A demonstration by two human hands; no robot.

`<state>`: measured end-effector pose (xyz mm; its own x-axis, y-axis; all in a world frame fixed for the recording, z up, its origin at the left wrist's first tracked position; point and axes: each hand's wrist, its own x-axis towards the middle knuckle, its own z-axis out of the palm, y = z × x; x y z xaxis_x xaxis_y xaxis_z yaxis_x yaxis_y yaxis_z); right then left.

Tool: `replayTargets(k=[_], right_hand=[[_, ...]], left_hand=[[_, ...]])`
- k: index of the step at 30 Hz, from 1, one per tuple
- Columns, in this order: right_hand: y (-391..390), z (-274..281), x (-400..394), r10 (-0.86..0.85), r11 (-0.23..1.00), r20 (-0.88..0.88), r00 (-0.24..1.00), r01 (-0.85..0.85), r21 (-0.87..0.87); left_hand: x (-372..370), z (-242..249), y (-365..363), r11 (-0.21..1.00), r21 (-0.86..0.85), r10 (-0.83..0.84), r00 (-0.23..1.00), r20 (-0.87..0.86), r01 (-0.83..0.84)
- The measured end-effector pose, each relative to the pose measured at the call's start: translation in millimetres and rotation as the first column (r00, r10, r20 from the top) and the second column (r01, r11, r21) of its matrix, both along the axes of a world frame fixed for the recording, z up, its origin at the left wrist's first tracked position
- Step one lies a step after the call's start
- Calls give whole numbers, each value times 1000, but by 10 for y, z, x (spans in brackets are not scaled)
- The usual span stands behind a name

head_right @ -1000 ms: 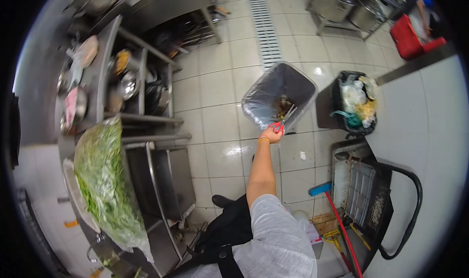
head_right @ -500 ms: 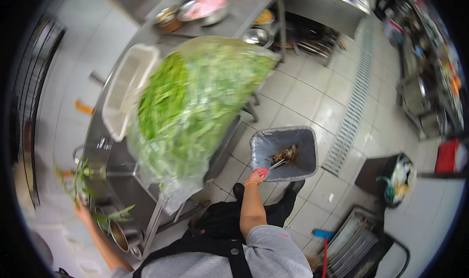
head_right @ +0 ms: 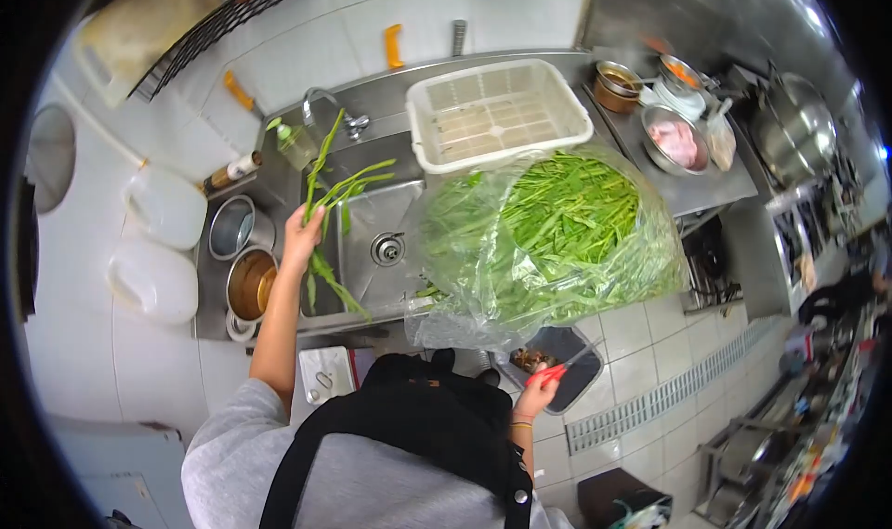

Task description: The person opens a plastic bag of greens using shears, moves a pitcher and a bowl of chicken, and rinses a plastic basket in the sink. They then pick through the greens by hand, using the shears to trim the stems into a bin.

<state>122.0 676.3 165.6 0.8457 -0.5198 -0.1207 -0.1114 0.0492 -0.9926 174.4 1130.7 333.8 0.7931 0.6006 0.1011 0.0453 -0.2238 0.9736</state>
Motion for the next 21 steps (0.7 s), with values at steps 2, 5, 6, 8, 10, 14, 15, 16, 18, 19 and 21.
replayTargets(k=[2, 5, 6, 8, 10, 14, 15, 16, 18, 19, 21], right_hand=[[-51, 667, 259, 145, 905, 106, 984, -88, -416], [122, 1461, 782, 430, 778, 47, 902, -344, -526], [154, 1569, 984, 506, 668, -46, 861, -425, -610], [60, 1417, 1436, 586, 562, -178, 790, -555, -613], [-6, 1379, 1772, 685, 175, -517, 513, -805, -567], [-116, 1243, 1874, 689, 291, -436, 579, -772, -565], [-59, 1466, 1789, 539, 231, -491, 684, -680, -695], [3, 1632, 1686, 371, 138, -511, 776, -590, -796], [120, 1688, 1551, 265, 191, -379, 887, -433, -881], [144, 1676, 1504, 299, 306, -215, 930, -307, -901], [179, 1665, 1451, 287, 424, -45, 957, -169, -890]], left_hand=[[-6, -52, -108, 999, -40, 11, 999, 40, -9], [-9, -156, -305, 989, -146, 51, 995, 90, -37], [3, -186, -369, 977, -212, 46, 994, 99, -24], [17, -271, -487, 959, -284, 44, 993, 110, -11], [63, -317, -548, 952, -305, 17, 999, 52, 0], [177, -160, -617, 917, -358, -162, 984, 70, 176], [212, -125, -620, 899, -386, -195, 978, 67, 206], [247, -81, -626, 895, -388, -211, 975, 65, 219], [316, 20, -651, 800, -484, -334, 933, 133, 356], [366, 69, -666, 793, -483, -351, 927, 134, 370], [477, 144, -726, 717, -543, -440, 888, 136, 438]])
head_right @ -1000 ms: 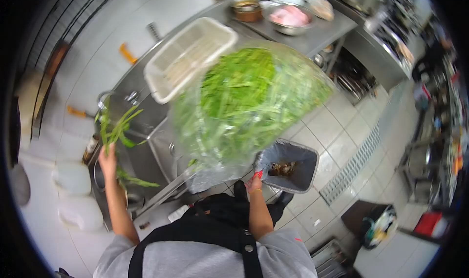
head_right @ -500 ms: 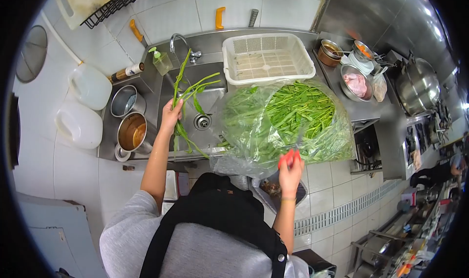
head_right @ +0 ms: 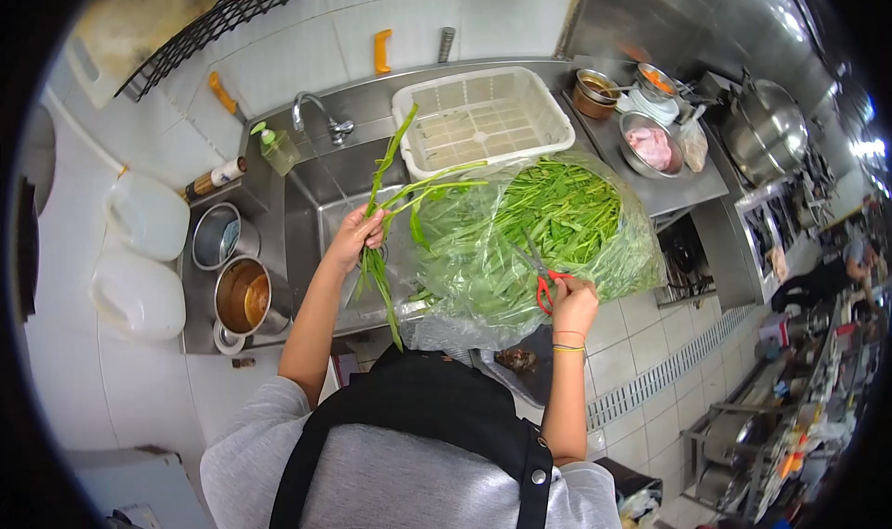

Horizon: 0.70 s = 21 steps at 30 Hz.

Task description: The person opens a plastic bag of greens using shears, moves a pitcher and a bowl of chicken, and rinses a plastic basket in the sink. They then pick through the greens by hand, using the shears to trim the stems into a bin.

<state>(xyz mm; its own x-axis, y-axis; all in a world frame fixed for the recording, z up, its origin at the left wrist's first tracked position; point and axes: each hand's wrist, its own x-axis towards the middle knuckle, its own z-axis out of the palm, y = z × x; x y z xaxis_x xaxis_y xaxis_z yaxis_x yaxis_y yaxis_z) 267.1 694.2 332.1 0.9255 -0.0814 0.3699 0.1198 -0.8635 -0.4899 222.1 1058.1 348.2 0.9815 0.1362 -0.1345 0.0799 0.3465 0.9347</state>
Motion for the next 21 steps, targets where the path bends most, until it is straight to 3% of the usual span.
replayTargets(k=[3, 4, 7, 9, 10, 11, 12, 13, 15, 16, 19, 21], right_hand=[[-8, -25, -100, 117, 988, -72, 991, -108, 111], [-74, -185, -124, 131, 991, 26, 991, -131, 12], [-77, -79, -389, 46, 996, -81, 996, -40, 83], [-236, -99, -632, -7, 1000, -99, 995, 9, 22], [-322, -123, -786, 27, 956, -247, 969, 47, 290], [-402, -152, -951, 97, 838, -364, 926, 121, 532], [-397, -118, -1101, 257, 552, -325, 910, 138, 822], [-393, -12, -1281, 285, 486, -381, 879, 210, 848], [-412, 85, -1564, 463, 187, -265, 846, 199, 962], [-411, 63, -1674, 512, 106, -165, 843, 129, 986], [-350, 100, -1896, 490, -149, -137, 861, 238, 960], [-396, 3, -2007, 447, -169, -146, 882, 244, 955]], left_hand=[[250, 47, -130, 992, -3, -127, 992, -17, 126], [331, 89, -205, 984, 16, -178, 984, -19, 179], [551, 211, -498, 944, 44, -327, 945, -7, 327], [624, 329, -784, 926, 84, -367, 930, -31, 368], [644, 373, -926, 902, 104, -420, 907, -19, 420], [667, 375, -1051, 874, 125, -472, 882, -7, 469], [699, 342, -1166, 836, 131, -536, 844, -15, 533], [706, 344, -1306, 817, 121, -566, 824, -19, 563], [675, 426, -1608, 721, 304, -641, 766, -46, 622], [656, 461, -1752, 677, 318, -679, 730, -79, 664], [633, 308, -2141, 609, 436, -754, 654, 58, 663], [588, 329, -2318, 547, 436, -796, 605, 6, 715]])
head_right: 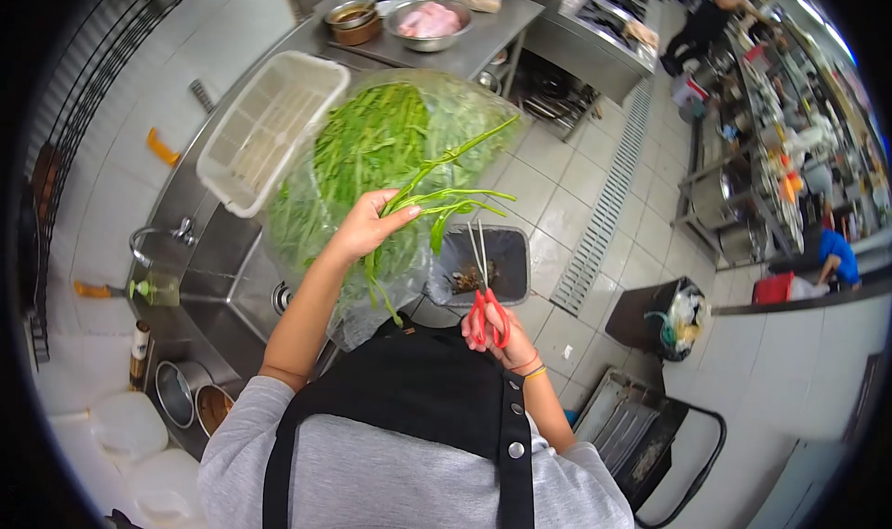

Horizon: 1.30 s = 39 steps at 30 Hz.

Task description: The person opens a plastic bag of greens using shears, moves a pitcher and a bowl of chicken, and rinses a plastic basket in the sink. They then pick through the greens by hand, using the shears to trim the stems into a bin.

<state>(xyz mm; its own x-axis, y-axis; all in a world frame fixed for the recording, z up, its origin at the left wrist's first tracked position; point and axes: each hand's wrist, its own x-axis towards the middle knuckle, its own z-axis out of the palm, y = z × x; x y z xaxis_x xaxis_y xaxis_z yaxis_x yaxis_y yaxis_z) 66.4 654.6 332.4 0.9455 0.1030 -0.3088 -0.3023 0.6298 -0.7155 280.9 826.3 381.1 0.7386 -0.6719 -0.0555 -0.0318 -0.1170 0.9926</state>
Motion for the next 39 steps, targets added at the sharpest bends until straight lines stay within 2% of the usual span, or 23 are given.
replayTargets(k=[8, 12, 14, 21, 23, 30, 32, 36, 39], right_hand=[[-307, -140, -188, -74, 997, -41, 996, 74, 1], [-442, -184, -248, -73, 997, -84, 994, 70, -36], [-491, -267, -300, -58, 996, -108, 992, 50, -72], [-532, -352, -314, -98, 995, -169, 981, 101, 10], [-531, -367, -304, -74, 991, -167, 983, 91, 97], [-533, -383, -247, -40, 965, -202, 979, 90, 247], [-529, -381, -220, -24, 947, -273, 962, 109, 301], [-511, -458, -210, -18, 946, -282, 959, 108, 304], [-490, -526, -215, -38, 967, -326, 945, 117, 228]], left_hand=[[-141, -65, -451, 975, 109, -181, 979, -95, 191], [-147, -199, -556, 965, 160, -198, 977, -75, 207], [-140, -222, -577, 940, 241, -230, 970, -81, 243], [-209, -367, -622, 946, 238, -194, 972, -134, 221], [-242, -333, -634, 961, 214, -152, 981, -120, 175], [-282, -313, -624, 955, 237, -146, 978, -150, 179], [-265, -346, -607, 937, 282, -166, 972, -164, 207], [-217, -564, -590, 940, 282, -160, 978, -135, 192], [-184, -658, -615, 911, 366, -168, 981, -98, 192]])
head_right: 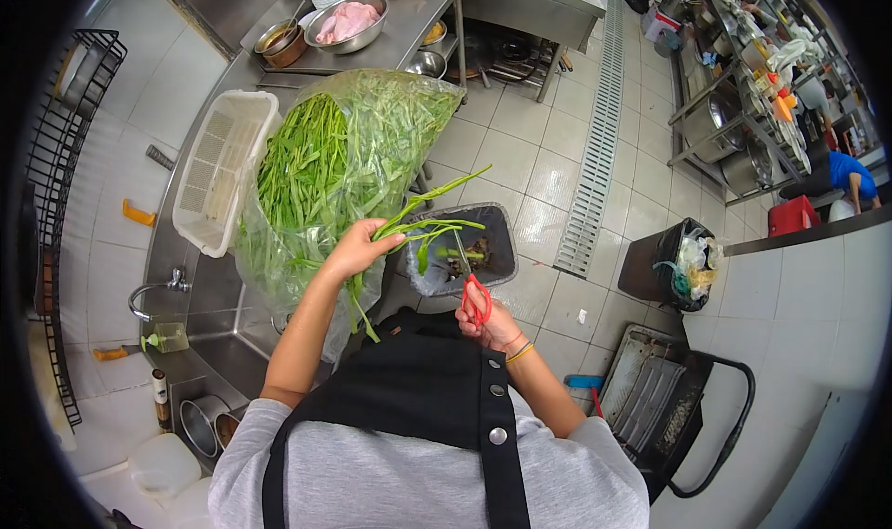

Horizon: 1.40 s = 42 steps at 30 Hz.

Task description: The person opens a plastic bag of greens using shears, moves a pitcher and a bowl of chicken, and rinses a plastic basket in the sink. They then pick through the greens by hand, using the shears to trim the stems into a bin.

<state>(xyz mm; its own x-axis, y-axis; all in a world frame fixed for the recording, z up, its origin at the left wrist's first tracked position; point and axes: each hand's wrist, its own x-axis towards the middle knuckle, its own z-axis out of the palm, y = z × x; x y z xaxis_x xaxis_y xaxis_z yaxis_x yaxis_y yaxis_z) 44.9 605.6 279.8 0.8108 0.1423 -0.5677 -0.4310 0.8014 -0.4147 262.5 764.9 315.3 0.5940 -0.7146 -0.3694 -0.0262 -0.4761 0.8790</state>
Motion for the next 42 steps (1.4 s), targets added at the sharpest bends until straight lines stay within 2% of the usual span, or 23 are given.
replayTargets(k=[2, 6, 8, 12, 14, 18, 20, 23, 27, 29, 33, 36, 42], right_hand=[[0, -28, -20, -25, 998, -63, 998, 21, -63], [6, -12, -52, -39, 989, -56, 998, 31, -144], [30, -2, -42, -131, 991, 74, 989, 133, -28], [-17, 120, 1, -139, 989, 34, 990, 141, -39], [-56, 113, 13, -63, 998, 131, 989, 60, 32], [-56, 196, 51, -11, 997, 127, 992, 1, 76], [-44, 214, 63, 79, 996, 35, 996, -80, 33], [-21, 112, 50, 32, 993, 64, 997, -39, 113], [13, 139, 62, 11, 997, 53, 999, -15, 79], [23, 184, 57, -23, 998, -13, 1000, 23, 60], [14, 97, 28, -10, 996, 6, 1000, 9, 93], [21, 57, 33, -32, 988, -16, 999, 34, 150], [47, -134, 2, -30, 998, -105, 994, 36, 59]], left_hand=[[4, -13, -22, 1000, 28, 7, 1000, 27, -8], [21, 5, -19, 1000, 16, 2, 999, 45, -3], [26, 7, -13, 999, 42, -5, 998, 56, 2], [23, 42, -21, 999, 43, -22, 995, 102, 18], [-6, 130, -26, 998, 35, -50, 978, 203, 43], [-21, 145, -41, 997, -17, -69, 957, 281, 76], [-28, 189, -55, 992, 31, -126, 956, 264, 123], [-59, 186, -77, 988, 25, -154, 948, 279, 153], [-71, 152, -90, 984, 33, -178, 933, 311, 177], [-81, 156, -97, 985, 31, -169, 943, 286, 167], [-90, 168, -116, 976, 49, -218, 925, 311, 213], [-84, 45, -136, 961, 102, -278, 915, 294, 259], [-60, -315, -209, 969, 158, -234, 908, 347, 189]])
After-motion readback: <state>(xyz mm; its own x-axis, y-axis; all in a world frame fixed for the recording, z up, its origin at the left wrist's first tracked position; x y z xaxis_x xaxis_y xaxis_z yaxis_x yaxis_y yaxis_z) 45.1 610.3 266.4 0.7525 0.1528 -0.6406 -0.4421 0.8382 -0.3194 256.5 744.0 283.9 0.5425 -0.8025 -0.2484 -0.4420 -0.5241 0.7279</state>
